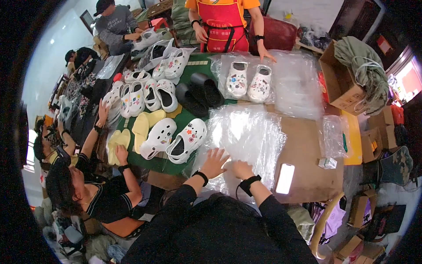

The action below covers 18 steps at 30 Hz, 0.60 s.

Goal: Packing various styles of shoes and sandals into plastic bags for shipping.

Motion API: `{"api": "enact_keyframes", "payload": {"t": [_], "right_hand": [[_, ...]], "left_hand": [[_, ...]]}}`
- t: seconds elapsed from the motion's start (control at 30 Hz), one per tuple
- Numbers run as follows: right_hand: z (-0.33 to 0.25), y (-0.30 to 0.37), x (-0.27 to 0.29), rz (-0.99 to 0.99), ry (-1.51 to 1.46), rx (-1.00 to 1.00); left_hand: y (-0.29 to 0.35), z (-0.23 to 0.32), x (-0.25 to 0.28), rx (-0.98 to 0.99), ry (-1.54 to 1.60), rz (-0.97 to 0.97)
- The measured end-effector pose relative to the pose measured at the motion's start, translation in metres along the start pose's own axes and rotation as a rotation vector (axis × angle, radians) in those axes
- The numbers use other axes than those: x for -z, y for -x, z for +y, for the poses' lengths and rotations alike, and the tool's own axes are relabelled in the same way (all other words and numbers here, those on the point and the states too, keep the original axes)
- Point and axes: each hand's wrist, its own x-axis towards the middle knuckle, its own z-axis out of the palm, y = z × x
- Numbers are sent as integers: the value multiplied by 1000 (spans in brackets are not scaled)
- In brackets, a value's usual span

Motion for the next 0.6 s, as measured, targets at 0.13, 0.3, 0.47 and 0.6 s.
{"api": "enact_keyframes", "payload": {"t": [0.13, 0.3, 0.47, 0.6], "right_hand": [[-8, 0, -51, 129, 69, -20], [-11, 1, -52, 65, 142, 0], [-12, 4, -43, 13, 263, -20], [-3, 5, -50, 253, 161, 71]], "left_hand": [[17, 9, -15, 77, -37, 66], [30, 21, -12, 135, 59, 144], [41, -7, -18, 535, 344, 579], [54, -45, -10, 991, 494, 1005]]}}
